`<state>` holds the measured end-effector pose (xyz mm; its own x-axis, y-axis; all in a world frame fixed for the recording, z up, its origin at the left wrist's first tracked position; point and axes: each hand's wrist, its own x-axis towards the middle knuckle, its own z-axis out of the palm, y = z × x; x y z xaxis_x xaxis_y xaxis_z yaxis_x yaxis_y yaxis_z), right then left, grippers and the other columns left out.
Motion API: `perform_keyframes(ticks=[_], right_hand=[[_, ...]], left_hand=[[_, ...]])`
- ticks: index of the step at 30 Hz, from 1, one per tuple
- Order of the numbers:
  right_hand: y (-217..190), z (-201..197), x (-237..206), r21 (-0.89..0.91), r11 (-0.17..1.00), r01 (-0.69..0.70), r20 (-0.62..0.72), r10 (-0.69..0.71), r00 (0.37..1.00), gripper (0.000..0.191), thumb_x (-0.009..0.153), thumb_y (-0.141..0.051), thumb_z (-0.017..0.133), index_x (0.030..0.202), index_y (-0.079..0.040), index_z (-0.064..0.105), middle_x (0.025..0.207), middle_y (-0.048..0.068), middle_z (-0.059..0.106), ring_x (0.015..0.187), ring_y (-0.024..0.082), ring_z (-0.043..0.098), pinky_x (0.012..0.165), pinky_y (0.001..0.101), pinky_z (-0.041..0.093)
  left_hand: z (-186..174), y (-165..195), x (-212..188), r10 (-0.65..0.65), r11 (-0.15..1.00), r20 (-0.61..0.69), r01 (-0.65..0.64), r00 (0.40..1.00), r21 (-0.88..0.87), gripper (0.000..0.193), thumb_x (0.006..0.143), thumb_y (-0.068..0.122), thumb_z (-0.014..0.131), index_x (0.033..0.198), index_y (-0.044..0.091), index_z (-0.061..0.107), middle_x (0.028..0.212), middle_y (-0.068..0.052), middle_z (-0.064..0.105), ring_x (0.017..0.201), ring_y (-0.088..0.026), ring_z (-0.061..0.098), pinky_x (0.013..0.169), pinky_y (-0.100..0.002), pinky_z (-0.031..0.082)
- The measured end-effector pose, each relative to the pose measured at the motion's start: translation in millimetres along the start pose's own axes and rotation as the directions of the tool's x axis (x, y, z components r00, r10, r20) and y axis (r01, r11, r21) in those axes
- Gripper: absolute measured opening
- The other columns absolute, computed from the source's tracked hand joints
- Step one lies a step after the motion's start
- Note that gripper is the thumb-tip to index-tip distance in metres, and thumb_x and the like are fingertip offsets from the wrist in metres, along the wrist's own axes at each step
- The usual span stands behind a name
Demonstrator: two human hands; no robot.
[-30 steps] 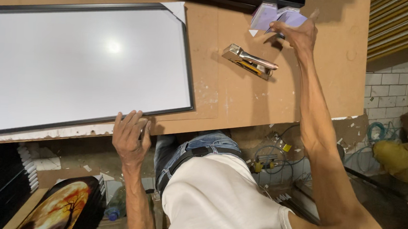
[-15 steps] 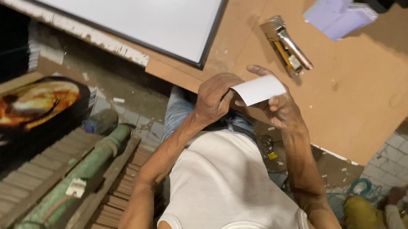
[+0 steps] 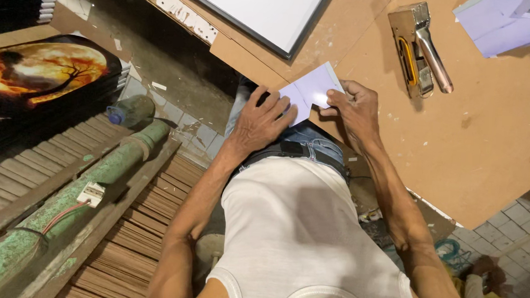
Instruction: The person places a picture frame on a workbench, aligns a white mat board inside, and uses a staple gun to secure the mat to the frame. They repeat this process for multiple frames, stacking completed units aside.
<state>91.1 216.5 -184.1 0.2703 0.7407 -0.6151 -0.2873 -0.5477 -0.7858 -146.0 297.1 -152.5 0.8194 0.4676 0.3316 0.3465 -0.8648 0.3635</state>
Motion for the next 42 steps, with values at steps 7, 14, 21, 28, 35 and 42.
perform_keyframes(ticks=[7, 14, 21, 28, 35, 42], right_hand=[[-0.4, 30.4, 28.7, -0.094, 0.995, 0.03, -0.095, -0.039, 0.995, 0.022, 0.089, -0.004, 0.078, 0.104, 0.01, 0.07, 0.082, 0.012, 0.075, 0.068, 0.012, 0.07, 0.058, 0.0224, 0.06], [-4.1, 41.4, 64.5, -0.101, 0.99, 0.102, -0.092, -0.111, 0.99, 0.023, 0.089, -0.005, 0.082, 0.101, 0.01, 0.071, 0.077, 0.013, 0.074, 0.063, 0.012, 0.071, 0.054, 0.0217, 0.056], [-8.5, 39.1, 68.1, -0.139, 0.989, 0.059, -0.089, -0.071, 0.993, 0.024, 0.087, -0.002, 0.082, 0.106, 0.008, 0.071, 0.076, 0.012, 0.075, 0.063, 0.012, 0.072, 0.053, 0.0214, 0.058], [-5.3, 36.8, 71.5, -0.119, 0.992, 0.05, -0.059, -0.057, 0.997, 0.022, 0.087, -0.001, 0.082, 0.104, 0.008, 0.073, 0.08, 0.012, 0.075, 0.066, 0.012, 0.073, 0.056, 0.0222, 0.06], [-1.5, 33.4, 74.7, -0.117, 0.993, 0.034, -0.039, -0.039, 0.998, 0.022, 0.087, -0.002, 0.081, 0.104, 0.008, 0.072, 0.081, 0.013, 0.076, 0.067, 0.012, 0.073, 0.057, 0.0221, 0.06], [-3.1, 33.8, 74.1, -0.105, 0.994, 0.032, -0.015, -0.034, 0.999, 0.023, 0.087, -0.002, 0.082, 0.105, 0.009, 0.071, 0.083, 0.013, 0.076, 0.069, 0.013, 0.073, 0.06, 0.0233, 0.06]], left_hand=[[43.4, -45.2, -28.2, 0.048, 0.988, -0.091, -0.034, 0.995, 0.149, 0.031, 0.089, 0.008, 0.069, 0.117, -0.005, 0.069, 0.1, -0.011, 0.063, 0.092, -0.025, 0.063, 0.088, -0.039, 0.054], [47.9, -85.1, -16.2, 0.044, 0.993, -0.128, -0.029, 0.991, 0.119, 0.034, 0.092, 0.005, 0.073, 0.122, -0.008, 0.067, 0.093, -0.01, 0.059, 0.087, -0.024, 0.06, 0.089, -0.04, 0.058], [54.8, -87.2, -20.8, 0.011, 0.998, -0.141, -0.001, 0.99, 0.067, 0.031, 0.095, 0.003, 0.072, 0.124, -0.005, 0.067, 0.083, -0.005, 0.055, 0.079, -0.02, 0.059, 0.099, -0.043, 0.06], [55.9, -85.3, -21.1, 0.017, 0.998, -0.141, -0.009, 0.99, 0.06, 0.028, 0.092, 0.001, 0.074, 0.118, -0.006, 0.07, 0.077, -0.005, 0.052, 0.074, -0.02, 0.057, 0.099, -0.043, 0.06], [54.8, -83.0, -18.2, 0.002, 0.998, -0.145, 0.007, 0.989, 0.065, 0.028, 0.089, -0.001, 0.076, 0.116, -0.005, 0.072, 0.078, -0.005, 0.053, 0.074, -0.02, 0.057, 0.099, -0.043, 0.06], [57.3, -83.9, -23.0, -0.011, 0.998, -0.113, 0.019, 0.994, 0.064, 0.029, 0.091, 0.003, 0.075, 0.119, -0.005, 0.07, 0.085, -0.006, 0.057, 0.081, -0.021, 0.06, 0.104, -0.045, 0.057]])
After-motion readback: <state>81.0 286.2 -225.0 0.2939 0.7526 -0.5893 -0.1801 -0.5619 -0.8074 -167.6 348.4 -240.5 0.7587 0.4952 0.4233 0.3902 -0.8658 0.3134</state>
